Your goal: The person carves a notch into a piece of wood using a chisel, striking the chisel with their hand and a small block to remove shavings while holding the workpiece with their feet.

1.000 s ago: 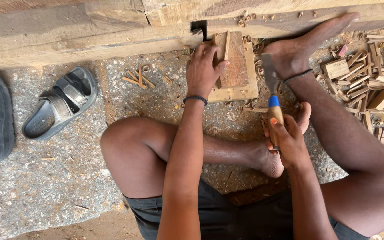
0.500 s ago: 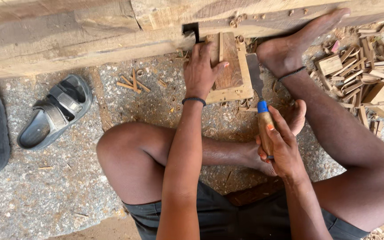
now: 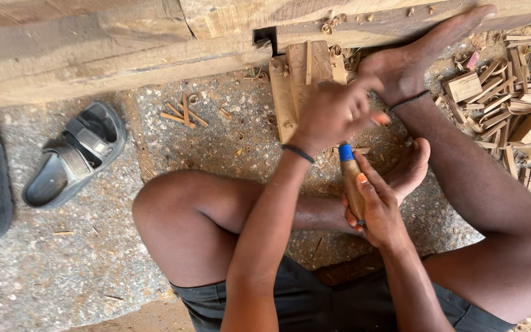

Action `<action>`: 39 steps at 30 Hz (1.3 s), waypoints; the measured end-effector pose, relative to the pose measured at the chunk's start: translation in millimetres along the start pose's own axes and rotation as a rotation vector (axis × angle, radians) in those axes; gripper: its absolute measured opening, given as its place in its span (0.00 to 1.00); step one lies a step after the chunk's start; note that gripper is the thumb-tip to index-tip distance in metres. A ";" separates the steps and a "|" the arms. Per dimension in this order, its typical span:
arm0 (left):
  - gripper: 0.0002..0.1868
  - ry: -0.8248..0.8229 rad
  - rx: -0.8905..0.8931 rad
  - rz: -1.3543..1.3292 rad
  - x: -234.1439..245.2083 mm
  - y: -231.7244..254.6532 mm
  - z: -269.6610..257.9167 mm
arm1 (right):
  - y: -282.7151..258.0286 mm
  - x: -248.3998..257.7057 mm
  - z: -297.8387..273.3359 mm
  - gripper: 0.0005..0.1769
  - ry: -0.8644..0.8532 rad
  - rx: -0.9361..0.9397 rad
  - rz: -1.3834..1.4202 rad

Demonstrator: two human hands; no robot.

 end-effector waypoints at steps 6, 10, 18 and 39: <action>0.32 -0.387 0.022 0.138 -27.0 19.5 -9.5 | 2.0 -10.5 -2.3 0.33 -0.009 -0.008 -0.018; 0.32 -0.344 0.071 0.125 -21.6 11.6 -9.9 | 0.7 -16.6 -1.0 0.33 -0.001 -0.029 -0.003; 0.32 -0.245 0.109 0.112 -20.0 2.1 -16.3 | 2.3 -23.1 0.0 0.32 -0.010 -0.005 -0.075; 0.39 -0.212 0.113 0.088 -26.3 -23.3 -4.4 | 5.8 -49.2 9.0 0.32 0.023 0.176 -0.326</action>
Point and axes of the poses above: each hand's wrist, its own z-axis towards the middle knuckle, its own x-axis out of the back of the hand, y = z × x, the point moved 2 cm from there along z, towards the middle knuckle, and after that the axes turned 14 degrees about z, right-handed, at the moved point
